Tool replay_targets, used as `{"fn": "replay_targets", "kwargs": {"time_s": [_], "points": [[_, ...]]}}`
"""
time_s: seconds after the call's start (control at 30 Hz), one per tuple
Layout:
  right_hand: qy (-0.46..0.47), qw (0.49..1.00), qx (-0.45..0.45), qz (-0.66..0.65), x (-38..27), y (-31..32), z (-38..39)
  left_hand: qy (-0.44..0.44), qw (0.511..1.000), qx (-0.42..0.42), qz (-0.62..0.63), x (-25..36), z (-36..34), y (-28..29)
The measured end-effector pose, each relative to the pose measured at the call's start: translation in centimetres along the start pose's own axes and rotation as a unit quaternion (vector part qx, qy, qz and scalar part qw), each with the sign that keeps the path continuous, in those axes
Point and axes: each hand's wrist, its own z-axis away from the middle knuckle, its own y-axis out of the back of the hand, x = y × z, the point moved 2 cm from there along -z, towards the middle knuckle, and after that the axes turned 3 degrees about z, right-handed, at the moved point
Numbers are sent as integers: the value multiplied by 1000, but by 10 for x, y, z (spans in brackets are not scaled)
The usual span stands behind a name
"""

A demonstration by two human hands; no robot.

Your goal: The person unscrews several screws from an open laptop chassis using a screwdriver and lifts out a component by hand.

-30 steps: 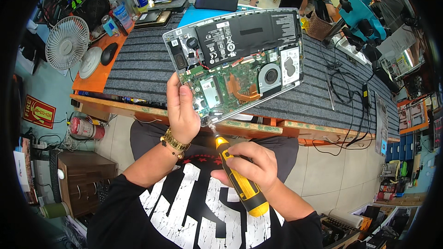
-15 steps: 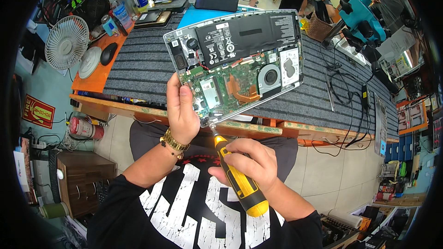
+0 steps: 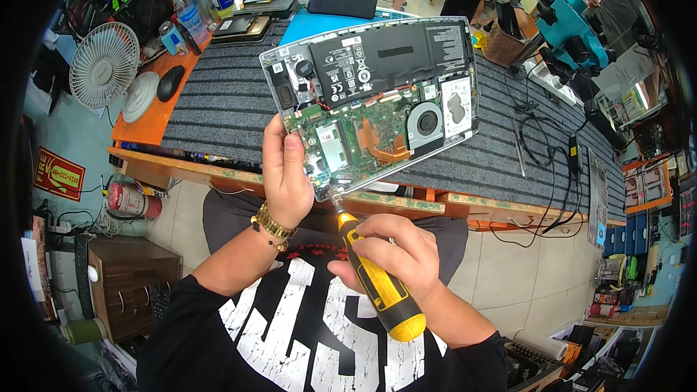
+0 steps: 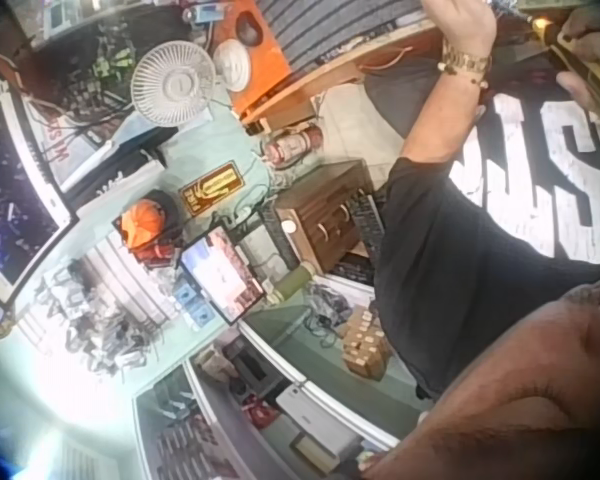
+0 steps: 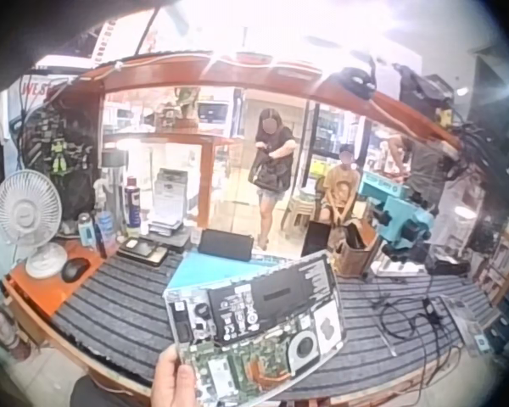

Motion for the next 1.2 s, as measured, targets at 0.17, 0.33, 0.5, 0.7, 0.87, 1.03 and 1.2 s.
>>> {"fn": "replay_targets", "kwargs": {"time_s": [0.17, 0.33, 0.5, 0.7, 0.87, 1.03, 1.2], "points": [[6, 1000, 2, 2, 0, 0, -2, -7, 1000, -10, -3, 2, -2, -1], [6, 1000, -3, 1, 0, 1, -2, 0, 1000, -10, -4, 4, -2, -1], [4, 1000, -29, 7, 0, 2, 2, -2, 1000, -6, 0, 7, -2, -3], [-1, 999, -31, 6, 2, 2, 0, -7, 1000, -12, 2, 3, -2, 0], [4, 1000, -30, 8, 2, 2, 1, -13, 1000, -10, -7, 3, -2, 0], [4, 999, -31, 10, 2, 3, 2, 4, 1000, -16, 1, 4, -2, 0], [3, 1000, -26, 4, 3, 3, 4, 24, 1000, -9, 16, 4, -1, -1]]}}
